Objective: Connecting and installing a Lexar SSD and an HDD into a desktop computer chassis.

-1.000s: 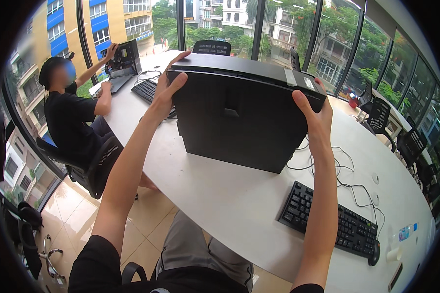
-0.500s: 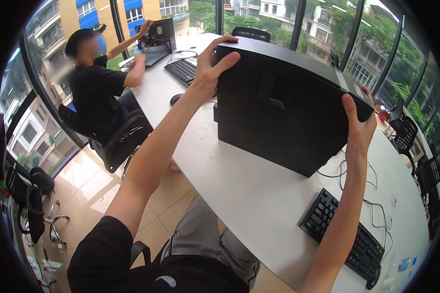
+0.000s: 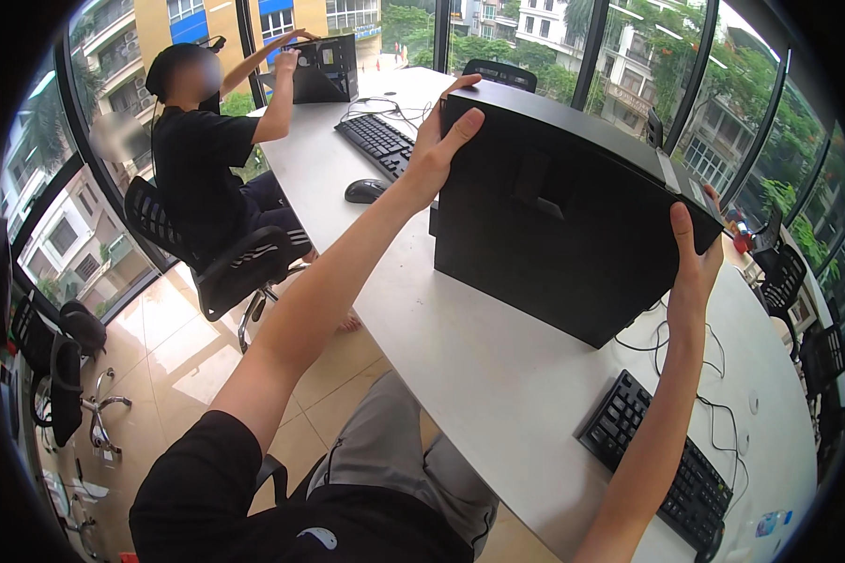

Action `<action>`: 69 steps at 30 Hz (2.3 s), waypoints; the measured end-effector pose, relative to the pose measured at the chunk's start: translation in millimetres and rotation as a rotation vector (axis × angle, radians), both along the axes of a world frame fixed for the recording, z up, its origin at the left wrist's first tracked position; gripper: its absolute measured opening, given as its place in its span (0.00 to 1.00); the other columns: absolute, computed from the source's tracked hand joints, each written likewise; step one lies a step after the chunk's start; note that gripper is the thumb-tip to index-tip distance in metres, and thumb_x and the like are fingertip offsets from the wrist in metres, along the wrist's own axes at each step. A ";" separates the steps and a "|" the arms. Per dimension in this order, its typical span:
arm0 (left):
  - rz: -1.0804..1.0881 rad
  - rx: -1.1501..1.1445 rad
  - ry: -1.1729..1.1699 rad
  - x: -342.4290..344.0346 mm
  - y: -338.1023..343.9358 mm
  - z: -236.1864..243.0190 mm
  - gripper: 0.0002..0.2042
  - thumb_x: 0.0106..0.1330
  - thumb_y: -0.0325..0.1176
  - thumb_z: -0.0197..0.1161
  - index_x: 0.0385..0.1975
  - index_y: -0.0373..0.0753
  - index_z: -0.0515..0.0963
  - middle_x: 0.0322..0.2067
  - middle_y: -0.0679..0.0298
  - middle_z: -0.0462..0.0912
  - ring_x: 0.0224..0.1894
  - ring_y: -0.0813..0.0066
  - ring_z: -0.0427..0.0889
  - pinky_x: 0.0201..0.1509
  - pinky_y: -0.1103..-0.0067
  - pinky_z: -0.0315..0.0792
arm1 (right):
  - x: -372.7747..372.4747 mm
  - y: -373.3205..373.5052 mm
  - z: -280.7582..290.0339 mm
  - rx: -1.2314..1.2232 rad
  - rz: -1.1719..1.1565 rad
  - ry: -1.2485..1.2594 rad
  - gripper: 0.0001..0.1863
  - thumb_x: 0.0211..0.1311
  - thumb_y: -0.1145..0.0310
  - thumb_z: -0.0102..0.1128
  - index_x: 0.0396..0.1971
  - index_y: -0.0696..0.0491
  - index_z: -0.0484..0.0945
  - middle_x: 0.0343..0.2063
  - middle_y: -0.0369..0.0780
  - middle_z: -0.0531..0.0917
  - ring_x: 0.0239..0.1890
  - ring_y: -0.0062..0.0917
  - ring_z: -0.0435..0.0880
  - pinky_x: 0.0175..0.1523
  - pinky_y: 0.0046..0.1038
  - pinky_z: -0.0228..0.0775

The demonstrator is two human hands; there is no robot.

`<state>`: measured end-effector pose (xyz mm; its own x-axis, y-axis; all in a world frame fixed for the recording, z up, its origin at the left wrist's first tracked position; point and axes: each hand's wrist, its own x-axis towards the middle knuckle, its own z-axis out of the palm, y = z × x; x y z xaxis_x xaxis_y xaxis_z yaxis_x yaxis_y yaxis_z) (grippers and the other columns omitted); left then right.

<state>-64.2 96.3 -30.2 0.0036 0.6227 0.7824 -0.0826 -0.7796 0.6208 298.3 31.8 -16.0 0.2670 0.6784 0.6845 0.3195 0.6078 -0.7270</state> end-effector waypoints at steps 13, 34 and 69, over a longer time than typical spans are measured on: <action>0.269 -0.139 0.187 19.8 -42.4 -59.3 0.45 0.81 0.57 0.62 0.80 0.25 0.54 0.73 0.39 0.70 0.78 0.50 0.67 0.81 0.63 0.60 | 27.9 6.0 -7.9 -0.190 0.332 0.275 0.31 0.74 0.45 0.70 0.60 0.58 0.80 0.48 0.39 0.86 0.50 0.22 0.86 0.60 0.25 0.76; 0.979 0.211 0.933 66.8 -74.4 -127.9 0.57 0.74 0.67 0.59 0.81 0.20 0.43 0.75 0.09 0.27 0.76 0.00 0.27 0.72 0.20 0.42 | 10.3 -5.7 1.0 -0.111 0.150 0.126 0.35 0.71 0.36 0.69 0.51 0.58 0.84 0.41 0.36 0.85 0.48 0.23 0.85 0.60 0.24 0.72; 0.159 -0.636 0.073 57.0 -63.8 -172.5 0.53 0.80 0.76 0.33 0.86 0.36 0.27 0.86 0.42 0.24 0.88 0.49 0.19 0.88 0.58 0.25 | -59.3 -61.2 -7.5 -0.396 0.662 0.421 0.38 0.86 0.40 0.42 0.77 0.57 0.68 0.68 0.43 0.81 0.69 0.31 0.80 0.76 0.38 0.68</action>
<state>-7.2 32.4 -202.7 -0.0872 0.9609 0.2628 0.0631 -0.2580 0.9641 239.1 -29.4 -23.5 -0.0883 0.9500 0.2996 -0.3518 0.2517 -0.9016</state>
